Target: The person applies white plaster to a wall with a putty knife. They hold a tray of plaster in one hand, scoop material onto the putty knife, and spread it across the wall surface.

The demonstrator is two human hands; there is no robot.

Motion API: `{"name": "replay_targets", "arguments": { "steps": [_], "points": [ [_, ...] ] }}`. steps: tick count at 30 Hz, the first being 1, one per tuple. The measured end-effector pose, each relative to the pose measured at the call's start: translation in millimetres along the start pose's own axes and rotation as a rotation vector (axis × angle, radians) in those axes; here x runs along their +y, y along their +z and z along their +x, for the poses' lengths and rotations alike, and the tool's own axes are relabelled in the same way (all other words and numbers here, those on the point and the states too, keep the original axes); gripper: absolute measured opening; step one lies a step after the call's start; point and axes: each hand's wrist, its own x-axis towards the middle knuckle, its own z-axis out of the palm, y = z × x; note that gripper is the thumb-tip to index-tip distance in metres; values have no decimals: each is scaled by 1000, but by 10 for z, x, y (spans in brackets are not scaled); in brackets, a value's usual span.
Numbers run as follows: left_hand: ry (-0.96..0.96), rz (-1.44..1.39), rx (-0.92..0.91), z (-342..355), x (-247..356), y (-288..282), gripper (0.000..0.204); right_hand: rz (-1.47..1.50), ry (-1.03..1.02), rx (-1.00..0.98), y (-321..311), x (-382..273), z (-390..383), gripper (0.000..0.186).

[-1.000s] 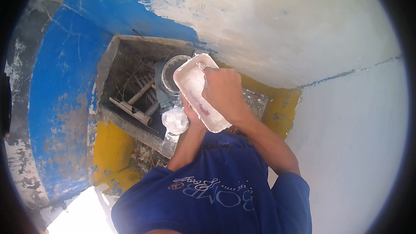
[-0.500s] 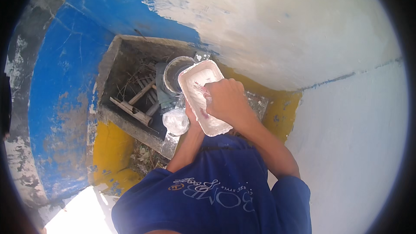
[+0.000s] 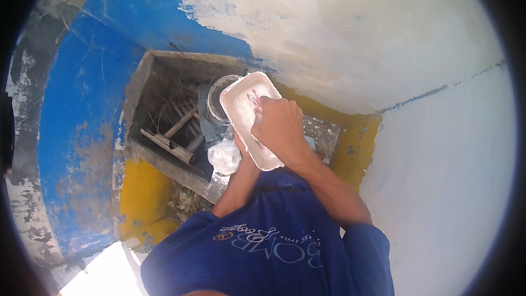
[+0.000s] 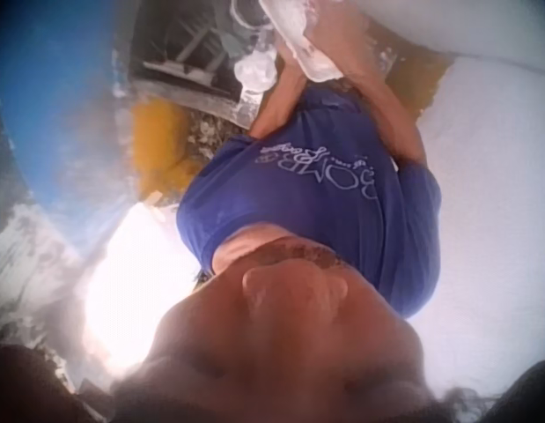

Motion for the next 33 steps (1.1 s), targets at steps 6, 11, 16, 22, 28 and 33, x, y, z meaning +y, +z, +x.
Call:
{"name": "replay_targets", "arguments": {
  "steps": [6, 11, 16, 22, 28, 33],
  "points": [
    [-55, -133, -241, 13, 4, -77, 61, -19, -114, -58, 31, -28, 30, 20],
    [-101, -115, -213, -27, 47, -4, 62, -11, -83, -26, 13, -43, 74, 21],
    [-86, -86, -164, -65, 52, -23, 63, -29, -14, 5, 31, 1, 107, 20],
    [-26, 116, 34, -97, 31, 57, 63, 0, -82, -17, 114, -115, 0, 19],
    [-63, -21, -86, -123, 45, -34, 63, -159, -48, 47, -95, 26, -26, 18],
    [-66, 79, 40, -155, -15, 99, 63, -291, -117, 73, 58, 97, -40, 15]
  ]
}}
